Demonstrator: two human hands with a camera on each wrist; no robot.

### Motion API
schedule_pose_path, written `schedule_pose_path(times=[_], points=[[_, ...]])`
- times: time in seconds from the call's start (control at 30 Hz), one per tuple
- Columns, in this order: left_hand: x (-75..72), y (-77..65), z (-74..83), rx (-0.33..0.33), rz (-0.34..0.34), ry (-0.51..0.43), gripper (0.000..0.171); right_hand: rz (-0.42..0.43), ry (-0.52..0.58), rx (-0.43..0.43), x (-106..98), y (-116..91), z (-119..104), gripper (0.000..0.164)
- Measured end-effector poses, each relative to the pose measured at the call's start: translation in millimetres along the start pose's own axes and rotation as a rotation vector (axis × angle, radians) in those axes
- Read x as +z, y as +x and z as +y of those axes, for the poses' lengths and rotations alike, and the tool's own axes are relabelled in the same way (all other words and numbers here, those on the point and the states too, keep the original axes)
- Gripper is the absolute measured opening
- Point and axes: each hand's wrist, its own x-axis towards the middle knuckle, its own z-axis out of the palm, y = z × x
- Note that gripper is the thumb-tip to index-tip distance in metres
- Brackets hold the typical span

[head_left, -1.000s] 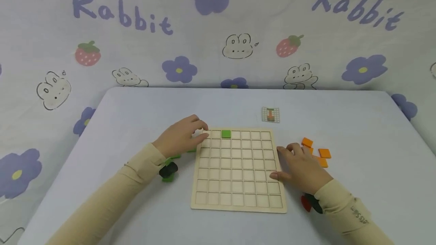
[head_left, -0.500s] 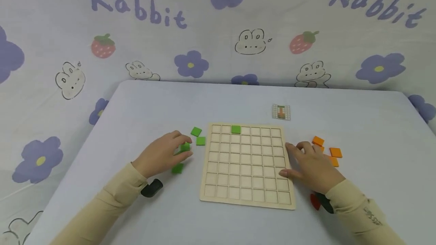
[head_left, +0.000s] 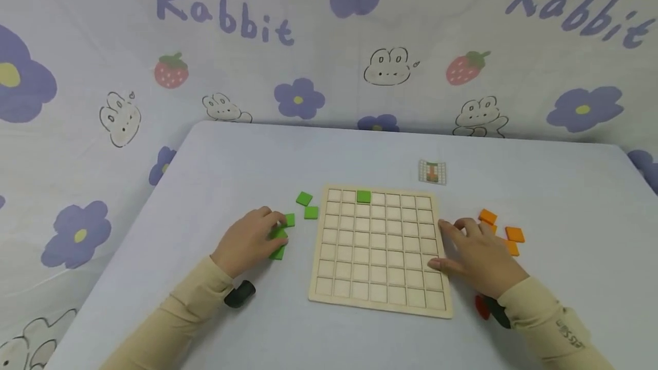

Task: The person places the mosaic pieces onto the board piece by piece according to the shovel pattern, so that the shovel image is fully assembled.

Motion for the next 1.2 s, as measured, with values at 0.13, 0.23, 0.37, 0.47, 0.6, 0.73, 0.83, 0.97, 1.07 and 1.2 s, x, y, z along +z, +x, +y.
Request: schedule_pose_path(times=[0.13, 0.23, 0.37, 0.47, 0.6, 0.73, 0.83, 0.97, 1.07, 1.2], points=[[3.5, -0.2, 0.8, 0.020, 0.010, -0.007, 0.025, 0.021, -0.005, -0.011, 1.1, -2.8, 0.0, 0.079], [4.1, 0.2, 0.8, 0.033, 0.013, -0.025, 0.024, 0.031, -0.002, -0.012, 0.7, -4.0, -0.5, 0.077], [4.2, 0.8, 0.3, 0.050, 0.013, -0.034, 0.025, 0.027, 0.008, -0.002, -0.2, -4.6, -0.6, 0.077], [4.7, 1.0, 0.4, 0.053, 0.012, -0.055, 0.025, 0.027, 0.008, 0.001, -1.0, -5.1, -0.5, 0.077], [5.9, 2.0, 1.0, 0.059, 0.039, -0.098, 0.024, 0.037, 0.001, -0.005, -1.4, -5.8, 1.2, 0.077], [4.7, 4.3, 1.8, 0.073, 0.096, -0.103, 0.024, 0.046, 0.003, -0.012, -1.2, -5.1, 3.0, 0.077], [2.6, 5.6, 2.4, 0.077, 0.115, -0.108, 0.023, 0.046, 0.009, -0.012, -1.1, -3.8, 3.0, 0.077], [0.5, 7.2, 3.3, 0.104, 0.117, -0.146, 0.020, 0.046, 0.015, -0.011, -1.6, -2.7, 2.4, 0.076], [-0.1, 11.3, 4.4, 0.150, 0.125, -0.209, 0.018, 0.052, 0.008, -0.018, -2.0, -2.2, 2.5, 0.076], [-0.3, 22.8, 6.8, 0.202, 0.151, -0.270, 0.019, 0.057, 0.001, -0.022, -2.2, -2.0, 3.8, 0.076]])
